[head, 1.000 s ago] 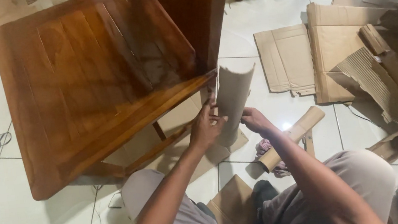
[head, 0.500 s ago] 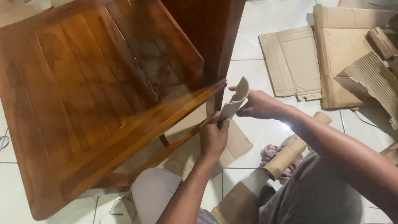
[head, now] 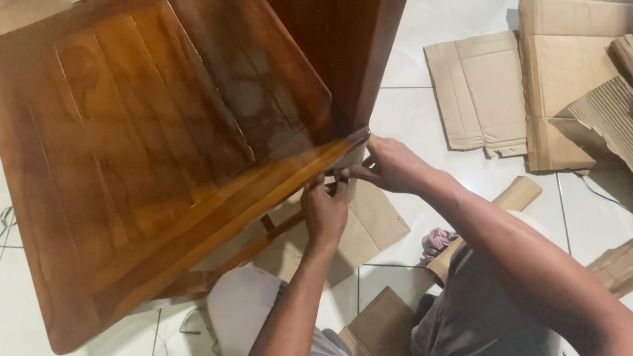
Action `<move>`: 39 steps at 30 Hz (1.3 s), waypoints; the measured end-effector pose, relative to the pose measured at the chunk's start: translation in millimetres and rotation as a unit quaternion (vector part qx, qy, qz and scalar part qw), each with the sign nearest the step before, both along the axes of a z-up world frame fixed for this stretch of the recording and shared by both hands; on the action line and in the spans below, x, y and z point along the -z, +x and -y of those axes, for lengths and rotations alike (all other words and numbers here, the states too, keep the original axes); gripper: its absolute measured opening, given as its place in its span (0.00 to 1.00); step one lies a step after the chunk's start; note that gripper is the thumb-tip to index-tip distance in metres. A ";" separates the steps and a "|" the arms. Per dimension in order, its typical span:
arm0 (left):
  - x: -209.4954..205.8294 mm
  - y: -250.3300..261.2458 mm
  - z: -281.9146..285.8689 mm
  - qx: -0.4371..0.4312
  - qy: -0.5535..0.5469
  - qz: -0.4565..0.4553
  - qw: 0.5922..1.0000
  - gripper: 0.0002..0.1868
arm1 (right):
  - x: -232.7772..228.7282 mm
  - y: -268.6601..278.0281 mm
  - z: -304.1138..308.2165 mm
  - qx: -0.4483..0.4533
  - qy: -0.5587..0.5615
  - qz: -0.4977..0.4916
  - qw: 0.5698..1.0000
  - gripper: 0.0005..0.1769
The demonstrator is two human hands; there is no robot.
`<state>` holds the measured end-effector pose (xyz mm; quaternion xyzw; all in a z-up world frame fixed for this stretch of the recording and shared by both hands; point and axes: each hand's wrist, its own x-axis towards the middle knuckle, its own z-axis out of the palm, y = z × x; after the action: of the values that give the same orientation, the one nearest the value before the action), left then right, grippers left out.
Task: Wrapping a wooden chair leg with cardboard and securing it with plastic ties
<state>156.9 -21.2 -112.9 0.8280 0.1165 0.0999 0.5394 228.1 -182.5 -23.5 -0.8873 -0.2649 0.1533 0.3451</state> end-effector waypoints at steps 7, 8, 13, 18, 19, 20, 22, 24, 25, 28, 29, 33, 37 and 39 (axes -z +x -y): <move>37.8 12.2 -11.2 -0.022 -0.084 -0.016 0.996 0.19 | 3.6 5.0 1.5 -0.017 -0.006 0.050 0.999 0.31; 27.2 9.9 -11.0 -0.013 -0.047 -0.033 0.998 0.14 | 4.3 5.3 1.8 -0.020 -0.012 0.067 0.997 0.31; 15.9 11.5 -7.1 0.004 0.015 -0.072 0.997 0.15 | 18.8 12.3 -0.7 -0.002 -0.025 0.105 0.994 0.32; 20.9 12.5 -8.4 0.020 -0.031 -0.027 0.999 0.17 | -1.0 10.4 -14.7 0.027 0.048 0.030 0.998 0.24; 17.7 10.0 -9.3 0.019 -0.031 -0.027 0.999 0.17 | 2.6 9.0 -15.1 0.026 0.049 0.030 0.998 0.24; 14.3 7.9 -10.5 0.022 -0.043 -0.012 0.999 0.18 | 5.9 8.2 -16.0 0.041 0.066 0.018 0.997 0.24; 17.7 6.2 -11.1 0.024 -0.055 0.004 0.998 0.18 | 7.9 4.0 -19.8 0.056 0.083 0.006 0.995 0.24; 31.2 7.8 -8.7 0.035 -0.090 0.001 0.995 0.31 | 4.9 -2.2 -24.7 0.099 0.071 0.000 0.993 0.25; 33.1 11.0 -9.0 0.035 -0.091 0.002 0.995 0.31 | 9.5 0.8 -23.8 0.098 0.071 0.002 0.993 0.25; 40.3 16.5 -8.7 0.047 -0.052 -0.034 0.997 0.30 | 25.3 7.0 -20.5 0.119 0.056 0.014 0.991 0.24; 42.7 18.0 -7.3 0.039 -0.056 -0.046 0.997 0.29 | 30.5 9.5 -19.0 0.113 0.050 0.023 0.992 0.25; 38.2 16.7 -6.5 0.032 -0.043 -0.063 0.997 0.26 | 27.1 6.1 -21.4 0.113 0.027 0.033 0.993 0.23; 28.8 12.1 -7.3 0.038 -0.030 -0.062 0.997 0.29 | 26.4 5.3 -20.8 0.113 0.043 0.019 0.992 0.25; 17.2 2.7 -12.0 0.029 -0.039 -0.068 0.996 0.30 | 28.8 4.3 -21.3 0.132 0.037 0.005 0.991 0.25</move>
<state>159.5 -9.2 -130.1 0.8141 0.1327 0.0230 0.5649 232.4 -161.2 -52.3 -0.9016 -0.1526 0.0922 0.3940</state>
